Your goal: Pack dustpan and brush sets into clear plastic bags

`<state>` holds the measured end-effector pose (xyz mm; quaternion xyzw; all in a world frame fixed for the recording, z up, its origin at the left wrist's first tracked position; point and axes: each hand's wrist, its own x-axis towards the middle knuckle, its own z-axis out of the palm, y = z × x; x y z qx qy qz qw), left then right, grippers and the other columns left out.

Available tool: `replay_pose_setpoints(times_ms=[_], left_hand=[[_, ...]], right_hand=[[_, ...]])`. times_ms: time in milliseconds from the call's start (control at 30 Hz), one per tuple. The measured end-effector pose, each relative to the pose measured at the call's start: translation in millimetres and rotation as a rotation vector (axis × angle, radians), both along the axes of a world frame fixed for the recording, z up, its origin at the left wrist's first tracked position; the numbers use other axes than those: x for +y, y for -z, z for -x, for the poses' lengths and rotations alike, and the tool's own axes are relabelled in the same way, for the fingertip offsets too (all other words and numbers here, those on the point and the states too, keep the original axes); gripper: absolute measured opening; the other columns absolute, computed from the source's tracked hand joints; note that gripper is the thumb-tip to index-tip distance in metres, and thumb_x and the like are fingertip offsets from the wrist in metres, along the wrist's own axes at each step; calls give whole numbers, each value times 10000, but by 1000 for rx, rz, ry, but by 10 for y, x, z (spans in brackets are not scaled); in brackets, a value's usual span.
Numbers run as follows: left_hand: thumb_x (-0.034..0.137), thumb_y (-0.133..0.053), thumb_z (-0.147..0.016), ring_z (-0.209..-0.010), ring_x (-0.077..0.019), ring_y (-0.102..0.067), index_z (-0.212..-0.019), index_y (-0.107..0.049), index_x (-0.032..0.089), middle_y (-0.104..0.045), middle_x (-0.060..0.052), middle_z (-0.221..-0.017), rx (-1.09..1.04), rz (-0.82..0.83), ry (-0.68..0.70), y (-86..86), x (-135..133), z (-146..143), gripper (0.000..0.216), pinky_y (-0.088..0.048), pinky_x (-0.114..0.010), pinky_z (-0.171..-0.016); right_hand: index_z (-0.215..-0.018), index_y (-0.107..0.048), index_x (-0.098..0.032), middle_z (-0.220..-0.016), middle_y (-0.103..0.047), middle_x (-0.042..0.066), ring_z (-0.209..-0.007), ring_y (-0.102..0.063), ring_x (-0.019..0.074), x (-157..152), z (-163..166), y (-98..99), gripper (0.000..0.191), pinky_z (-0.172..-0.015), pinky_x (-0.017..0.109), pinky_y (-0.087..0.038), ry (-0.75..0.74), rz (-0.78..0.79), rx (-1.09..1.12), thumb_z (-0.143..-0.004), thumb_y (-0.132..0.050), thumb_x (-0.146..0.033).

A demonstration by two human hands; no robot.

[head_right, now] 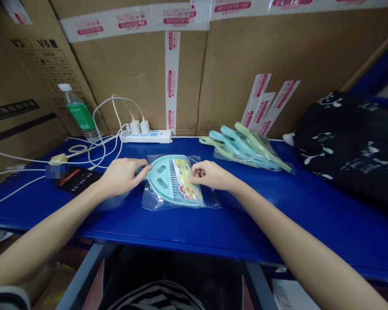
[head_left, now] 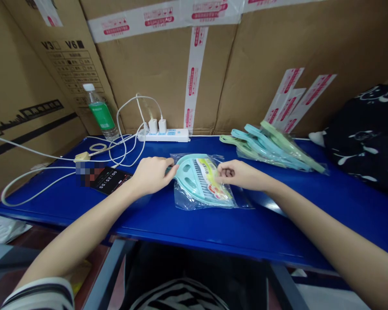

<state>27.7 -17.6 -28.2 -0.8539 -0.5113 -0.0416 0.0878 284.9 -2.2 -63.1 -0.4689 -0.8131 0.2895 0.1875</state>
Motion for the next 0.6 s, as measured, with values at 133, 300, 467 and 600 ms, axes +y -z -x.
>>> replay_pose_setpoints(times_ms=[133, 300, 467, 600], left_hand=[[367, -298, -968, -761, -230, -686, -890, -673, 172, -738, -66, -846, 71, 71, -27, -17, -14, -14, 430, -444, -297, -620], [408, -269, -998, -780, -250, -693, -884, -675, 172, -733, -79, -845, 140, 109, 11, -11, -37, -21, 483, -434, -304, -617], [539, -261, -993, -779, -246, -696, -931, -665, 163, -735, -91, -871, 188, 87, 64, 38, -29, -13, 555, -421, -291, -598], [592, -270, -975, -794, -253, -698, -939, -651, 153, -735, -101, -886, 218, 89, 86, 69, -17, -11, 582, -425, -296, -604]], right_hand=[[-624, -423, -253, -533, -501, -22, -495, -480, 148, 66, -91, 35, 164, -492, 285, -378, 131, -135, -32, -748, -507, -320], [-814, -518, -237, -588, -583, 12, -517, -545, 206, 102, -166, -2, 74, -545, 326, -399, 408, -415, -124, -816, -448, -260], [-931, -641, -215, -826, -706, 76, -706, -630, 242, 158, -46, -130, 208, -655, 353, -443, 374, -633, -56, -865, -455, -279], [-987, -694, -183, -805, -719, 61, -724, -640, 223, 405, 192, -165, 226, -688, 343, -466, 243, -489, -14, -860, -540, -289]])
